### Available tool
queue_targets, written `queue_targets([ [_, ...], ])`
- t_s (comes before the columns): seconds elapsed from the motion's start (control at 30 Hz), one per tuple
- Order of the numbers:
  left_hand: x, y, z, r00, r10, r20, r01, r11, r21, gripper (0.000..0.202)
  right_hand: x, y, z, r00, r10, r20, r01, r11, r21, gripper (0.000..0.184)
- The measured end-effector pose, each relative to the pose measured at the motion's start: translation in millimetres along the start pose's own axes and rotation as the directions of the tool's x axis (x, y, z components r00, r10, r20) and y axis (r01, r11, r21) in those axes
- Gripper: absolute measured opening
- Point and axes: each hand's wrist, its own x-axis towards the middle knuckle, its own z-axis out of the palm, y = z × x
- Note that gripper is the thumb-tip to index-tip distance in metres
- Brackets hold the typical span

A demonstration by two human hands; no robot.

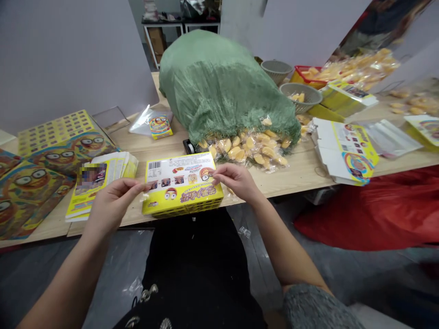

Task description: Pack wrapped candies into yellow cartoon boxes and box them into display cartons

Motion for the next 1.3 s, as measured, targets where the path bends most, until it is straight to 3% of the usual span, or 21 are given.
queue_targets([
  [0.1,-4.2,5.4,2.1,1.000,-0.030,-0.002,0.030,0.999,0.045,0.028,-5.2,2.8,-2.2,0.999,0.019,-0.027,-0.017,0.996,0.086,0.025],
  [0.33,-9.6,11.9,10.4,1.000,-0.023,-0.005,0.023,0.997,0.072,0.028,4.2,1.2,-14.2,0.998,-0.066,-0.019,0.066,0.998,0.006,0.024],
  [0.53,-5.0,10.2,17.5,0.990,-0.019,-0.139,0.026,0.998,0.054,0.025,22.0,9.6,-14.6,0.998,-0.035,0.059,0.036,0.999,-0.015,0.021],
  [0.73,2.6,4.0,24.2,0.980,-0.060,-0.192,0.057,0.998,-0.022,0.026,19.9,15.6,-6.1,0.998,-0.026,-0.054,0.024,0.999,-0.033,0.016],
  [0.93,-6.6,4.7,38.5,0.944,-0.063,-0.323,0.061,0.998,-0.018,0.023,13.6,18.3,-2.2,0.992,-0.066,-0.109,0.049,0.987,-0.154,0.012],
  [1.13,-12.1,-1.7,45.3,0.925,0.004,-0.379,0.011,0.999,0.037,0.022,12.4,20.1,-0.6,0.989,-0.047,-0.141,0.021,0.984,-0.178,0.016],
  [1.3,-10.3,-3.1,44.2,0.894,0.208,-0.396,-0.100,0.955,0.278,0.016,11.9,25.8,5.2,0.971,-0.088,-0.220,0.041,0.977,-0.208,0.016],
])
